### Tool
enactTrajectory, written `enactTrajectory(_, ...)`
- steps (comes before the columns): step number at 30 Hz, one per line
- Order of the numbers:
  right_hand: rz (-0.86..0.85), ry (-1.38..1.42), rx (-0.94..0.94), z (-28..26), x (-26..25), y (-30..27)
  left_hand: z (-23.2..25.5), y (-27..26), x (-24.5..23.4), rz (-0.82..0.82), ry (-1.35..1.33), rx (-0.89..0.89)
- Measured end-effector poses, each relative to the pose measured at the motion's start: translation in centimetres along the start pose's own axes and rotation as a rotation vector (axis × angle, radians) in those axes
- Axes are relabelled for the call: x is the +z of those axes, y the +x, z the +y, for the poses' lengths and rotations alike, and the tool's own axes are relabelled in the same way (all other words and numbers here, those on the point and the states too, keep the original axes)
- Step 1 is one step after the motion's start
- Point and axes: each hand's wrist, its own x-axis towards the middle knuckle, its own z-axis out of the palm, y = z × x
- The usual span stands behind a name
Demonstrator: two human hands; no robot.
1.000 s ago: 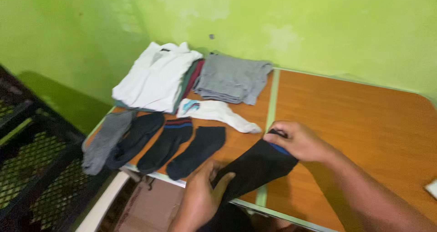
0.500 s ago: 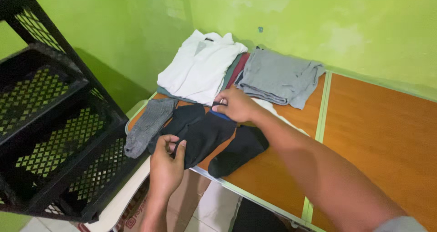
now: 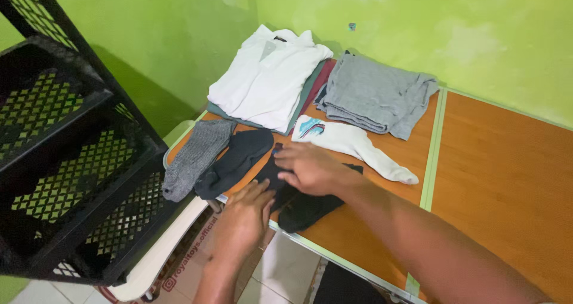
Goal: The person folds a white t-shirt on a wooden table, then picks up several socks from a blue laundry basket, folds each sock, and places them on the table. The person continues folding additional socks and places them in a pile.
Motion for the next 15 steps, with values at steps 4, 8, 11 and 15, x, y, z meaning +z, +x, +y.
enactTrajectory(4, -0.097, -0.011, 0.032, 0.9, 1.3, -0.7, -0.8, -0.8, 1.1, -0.016, -0.002, -0.016)
enactTrajectory(8, -0.101, 0.027, 0.018, 0.3, 0.0, -1.0, -0.4, -0.8, 0.5, -0.029, 0.011, -0.033)
enactTrajectory(11, 0.185, 0.155, 0.046, 0.3, -2.9, -3.3, 1.1, 0.5, -0.4, 0.048, 0.011, 0.032)
enactTrajectory(15, 0.401, 0.173, 0.198, 4.6, -7.6, -11.1, 5.5, 2.1, 0.9, 0.176, -0.105, 0.139)
